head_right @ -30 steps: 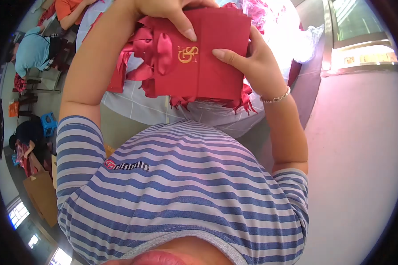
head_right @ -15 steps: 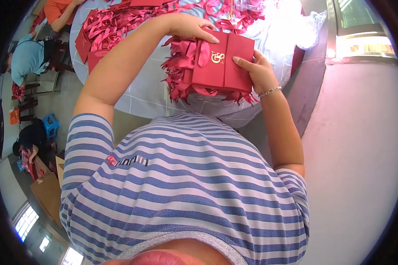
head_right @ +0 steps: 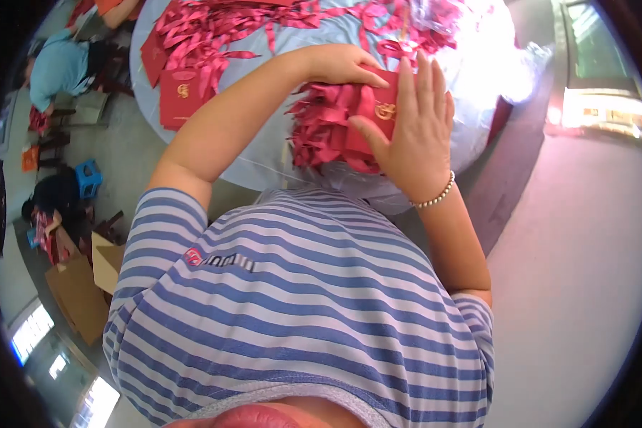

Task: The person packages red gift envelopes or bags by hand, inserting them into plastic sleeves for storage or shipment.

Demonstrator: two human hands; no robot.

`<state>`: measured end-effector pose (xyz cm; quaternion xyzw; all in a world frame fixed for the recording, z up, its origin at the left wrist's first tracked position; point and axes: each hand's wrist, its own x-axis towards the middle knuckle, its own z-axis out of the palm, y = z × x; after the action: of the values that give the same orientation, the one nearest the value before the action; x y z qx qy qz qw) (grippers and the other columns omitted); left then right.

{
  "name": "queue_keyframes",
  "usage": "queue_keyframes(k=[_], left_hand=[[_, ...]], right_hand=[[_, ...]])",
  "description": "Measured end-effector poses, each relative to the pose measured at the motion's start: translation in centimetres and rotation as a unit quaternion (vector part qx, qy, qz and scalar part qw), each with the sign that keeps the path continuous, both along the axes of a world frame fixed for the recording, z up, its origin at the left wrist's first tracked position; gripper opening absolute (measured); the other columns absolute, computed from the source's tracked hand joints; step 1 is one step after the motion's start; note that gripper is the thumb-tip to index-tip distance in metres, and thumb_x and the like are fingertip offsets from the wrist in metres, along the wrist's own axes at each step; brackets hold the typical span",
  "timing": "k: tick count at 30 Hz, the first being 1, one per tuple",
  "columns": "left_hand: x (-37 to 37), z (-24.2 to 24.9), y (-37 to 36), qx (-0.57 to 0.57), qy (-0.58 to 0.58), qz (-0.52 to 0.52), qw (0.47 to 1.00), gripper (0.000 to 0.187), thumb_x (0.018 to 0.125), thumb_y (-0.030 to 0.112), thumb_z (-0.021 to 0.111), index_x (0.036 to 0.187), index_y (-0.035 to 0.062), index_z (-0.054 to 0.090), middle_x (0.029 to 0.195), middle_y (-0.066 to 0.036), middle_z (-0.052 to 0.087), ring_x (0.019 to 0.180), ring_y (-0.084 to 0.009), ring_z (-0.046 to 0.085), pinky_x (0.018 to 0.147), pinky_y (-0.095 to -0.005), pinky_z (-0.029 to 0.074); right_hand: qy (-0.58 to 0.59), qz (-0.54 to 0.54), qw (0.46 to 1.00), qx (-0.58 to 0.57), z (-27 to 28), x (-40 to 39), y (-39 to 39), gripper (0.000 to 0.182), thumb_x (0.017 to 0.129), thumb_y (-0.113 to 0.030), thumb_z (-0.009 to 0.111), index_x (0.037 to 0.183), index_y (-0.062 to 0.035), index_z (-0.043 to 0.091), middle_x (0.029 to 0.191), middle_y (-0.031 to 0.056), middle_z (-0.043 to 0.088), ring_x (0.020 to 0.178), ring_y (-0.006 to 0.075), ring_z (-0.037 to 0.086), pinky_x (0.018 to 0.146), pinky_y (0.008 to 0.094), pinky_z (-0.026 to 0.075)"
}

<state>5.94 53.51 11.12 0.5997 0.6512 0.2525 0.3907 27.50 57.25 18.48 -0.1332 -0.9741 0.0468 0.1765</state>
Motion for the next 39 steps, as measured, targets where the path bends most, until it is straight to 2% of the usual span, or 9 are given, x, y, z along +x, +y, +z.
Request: queue_keyframes(k=[5, 10, 11, 16, 20, 24, 26, 31, 39], left_hand=[[-0.6, -3.9, 0.7, 0.031, 0.002, -0.038, 0.999, 0.047, 0.087, 0.032, 0.058, 0.126, 0.0046, 0.058, 0.120, -0.018, 0.063, 0.113, -0.0274, 0.059, 0.096, -0.0351, 0.044], [-0.9, -2.2, -2.7, 0.076, -0.371, 0.107, 0.919, 0.063, 0.087, 0.020, 0.059, 0.145, 0.0047, 0.037, 0.148, -0.016, 0.038, 0.133, -0.0262, 0.042, 0.109, -0.0340, 0.033], [-1.5, -2.3, -2.2, 0.200, -0.387, 0.153, 0.887, 0.049, 0.084, 0.007, 0.056, 0.132, 0.0032, 0.053, 0.133, -0.015, 0.055, 0.124, -0.0237, 0.050, 0.104, -0.0308, 0.038], [-6.9, -3.2, -12.2, 0.416, -0.075, 0.507, 0.751, 0.025, 0.084, 0.001, 0.059, 0.107, 0.0033, 0.065, 0.097, -0.006, 0.068, 0.088, -0.0134, 0.064, 0.080, -0.0268, 0.051], [-13.5, -7.5, -24.4, 0.345, 0.154, 0.677, 0.632, 0.051, 0.065, 0.013, 0.077, 0.111, 0.0021, 0.059, 0.117, -0.017, 0.055, 0.112, -0.0305, 0.053, 0.096, -0.0391, 0.044], [-14.4, -9.7, -31.8, 0.092, 0.225, 0.724, 0.646, 0.089, 0.057, 0.028, 0.088, 0.130, 0.0006, 0.046, 0.123, -0.018, 0.056, 0.113, -0.0318, 0.055, 0.099, -0.0391, 0.043], [-14.8, -10.4, -33.6, 0.078, -0.019, 0.638, 0.766, 0.098, 0.055, 0.035, 0.089, 0.133, 0.0011, 0.042, 0.122, -0.018, 0.059, 0.107, -0.0298, 0.061, 0.093, -0.0387, 0.048], [-17.7, -12.2, -34.5, 0.017, -0.004, 0.521, 0.853, 0.070, 0.054, 0.033, 0.090, 0.113, 0.0042, 0.065, 0.106, -0.010, 0.069, 0.097, -0.0238, 0.065, 0.087, -0.0352, 0.051], [-17.6, -10.6, -32.8, 0.025, -0.042, 0.488, 0.871, 0.085, 0.050, 0.038, 0.092, 0.117, -0.0041, 0.060, 0.115, -0.018, 0.064, 0.103, -0.0270, 0.063, 0.091, -0.0372, 0.051]], right_hand=[[-0.150, 0.008, 0.988, -0.027, -5.9, -1.6, -0.7, 0.097, 0.086, -0.061, 0.053, 0.149, 0.0024, 0.016, 0.154, 0.0238, 0.021, 0.144, 0.0384, 0.017, 0.111, 0.0587, 0.017], [-0.185, 0.001, 0.983, -0.012, -6.2, -1.6, -0.9, 0.092, 0.087, -0.059, 0.052, 0.151, -0.0035, 0.016, 0.155, 0.0240, 0.016, 0.145, 0.0379, 0.013, 0.112, 0.0589, 0.014], [-0.193, 0.000, 0.981, -0.013, -6.3, -1.7, -0.9, 0.091, 0.087, -0.059, 0.052, 0.151, -0.0050, 0.017, 0.155, 0.0238, 0.016, 0.145, 0.0379, 0.013, 0.112, 0.0592, 0.014], [-0.182, 0.006, 0.983, 0.000, -7.2, -1.6, -0.7, 0.090, 0.086, -0.057, 0.053, 0.151, -0.0064, 0.017, 0.156, 0.0220, 0.016, 0.145, 0.0374, 0.013, 0.112, 0.0587, 0.014], [-0.158, 0.013, 0.987, -0.004, -7.3, -1.5, -0.7, 0.091, 0.085, -0.056, 0.055, 0.152, -0.0072, 0.017, 0.155, 0.0219, 0.017, 0.145, 0.0375, 0.015, 0.111, 0.0583, 0.015], [-0.151, 0.019, 0.988, -0.007, -7.4, -1.4, -0.4, 0.090, 0.086, -0.054, 0.056, 0.152, -0.0072, 0.017, 0.155, 0.0217, 0.017, 0.144, 0.0380, 0.015, 0.111, 0.0578, 0.015], [-0.150, 0.021, 0.988, -0.001, -7.4, -1.5, -0.3, 0.089, 0.086, -0.054, 0.055, 0.152, -0.0073, 0.017, 0.155, 0.0216, 0.017, 0.144, 0.0377, 0.016, 0.111, 0.0570, 0.015], [-0.149, 0.022, 0.989, -0.002, -7.6, -1.4, -0.1, 0.089, 0.086, -0.054, 0.055, 0.152, -0.0074, 0.016, 0.154, 0.0218, 0.020, 0.144, 0.0374, 0.017, 0.112, 0.0553, 0.015], [-0.146, 0.023, 0.989, 0.008, -7.8, -1.0, 0.2, 0.089, 0.087, -0.056, 0.053, 0.152, -0.0077, 0.015, 0.155, 0.0214, 0.018, 0.144, 0.0368, 0.016, 0.113, 0.0540, 0.014]])
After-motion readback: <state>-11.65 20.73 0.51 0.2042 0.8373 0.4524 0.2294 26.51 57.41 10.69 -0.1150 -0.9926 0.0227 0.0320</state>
